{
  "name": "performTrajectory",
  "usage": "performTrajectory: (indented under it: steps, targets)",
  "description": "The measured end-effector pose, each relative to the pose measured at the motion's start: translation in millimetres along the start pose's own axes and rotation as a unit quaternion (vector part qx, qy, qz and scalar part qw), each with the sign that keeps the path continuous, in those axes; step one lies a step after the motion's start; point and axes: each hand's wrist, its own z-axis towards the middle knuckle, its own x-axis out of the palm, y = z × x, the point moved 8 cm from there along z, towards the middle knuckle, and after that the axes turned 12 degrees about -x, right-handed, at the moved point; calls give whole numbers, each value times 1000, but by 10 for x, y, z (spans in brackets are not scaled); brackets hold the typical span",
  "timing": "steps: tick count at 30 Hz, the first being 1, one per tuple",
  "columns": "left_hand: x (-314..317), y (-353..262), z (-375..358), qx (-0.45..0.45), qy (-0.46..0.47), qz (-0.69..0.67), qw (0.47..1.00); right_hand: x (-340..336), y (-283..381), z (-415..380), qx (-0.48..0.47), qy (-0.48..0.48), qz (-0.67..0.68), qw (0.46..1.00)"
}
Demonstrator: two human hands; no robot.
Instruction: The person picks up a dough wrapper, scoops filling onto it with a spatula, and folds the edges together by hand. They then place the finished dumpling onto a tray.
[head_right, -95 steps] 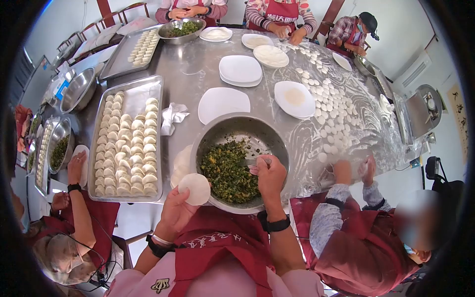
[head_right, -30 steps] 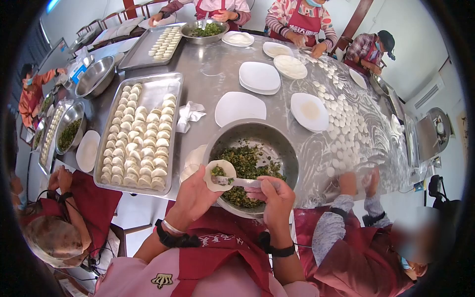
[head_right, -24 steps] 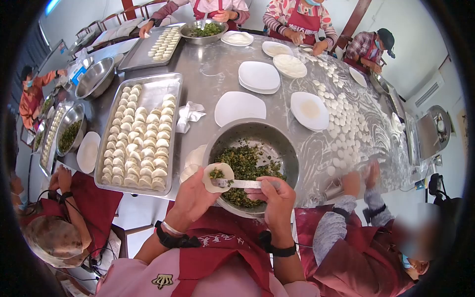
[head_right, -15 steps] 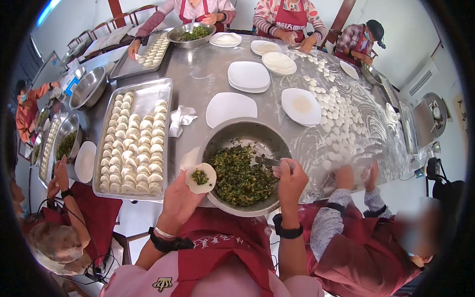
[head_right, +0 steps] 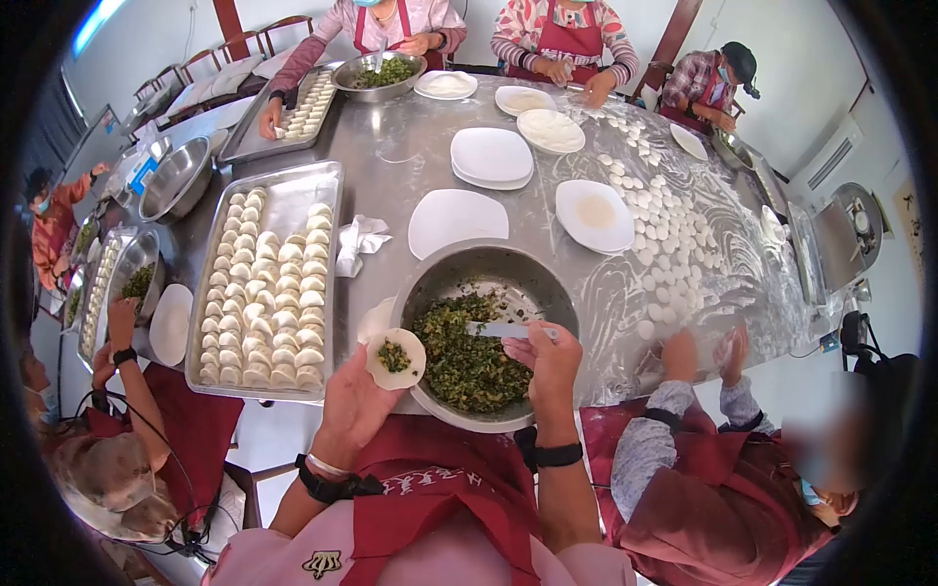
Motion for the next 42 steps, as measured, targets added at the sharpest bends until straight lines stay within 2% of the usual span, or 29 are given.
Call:
performTrajectory:
  steps: [8,11,17,20,23,26,35,42]
  targets:
    - [56,51,67,-5,8,34,999,39,143,-123,33,13,63,997]
    - [87,36,67,-1,3,23,1000,19,231,-102,-14,0,49,999]
    - [4,20,28,2,-2,5,1000,-143,84,231,-164,1,-206,965]
    - [-27,11,15,8,-5,2,1000,28,48,166,-131,30,-185,973]
    - [-26,15,15,5,-3,2,1000,127,-78,88,-56,58,-130,988]
    - [-25,25,27,0,-4,1,1000,76,-104,80,-35,22,-77,996]
    - [1,18,30,8,-1,-4,1000,20,-147,-1,51,9,34,998]
    - [17,52,96,-6,10,-2,1000,153,221,-204,49,34,91,994]
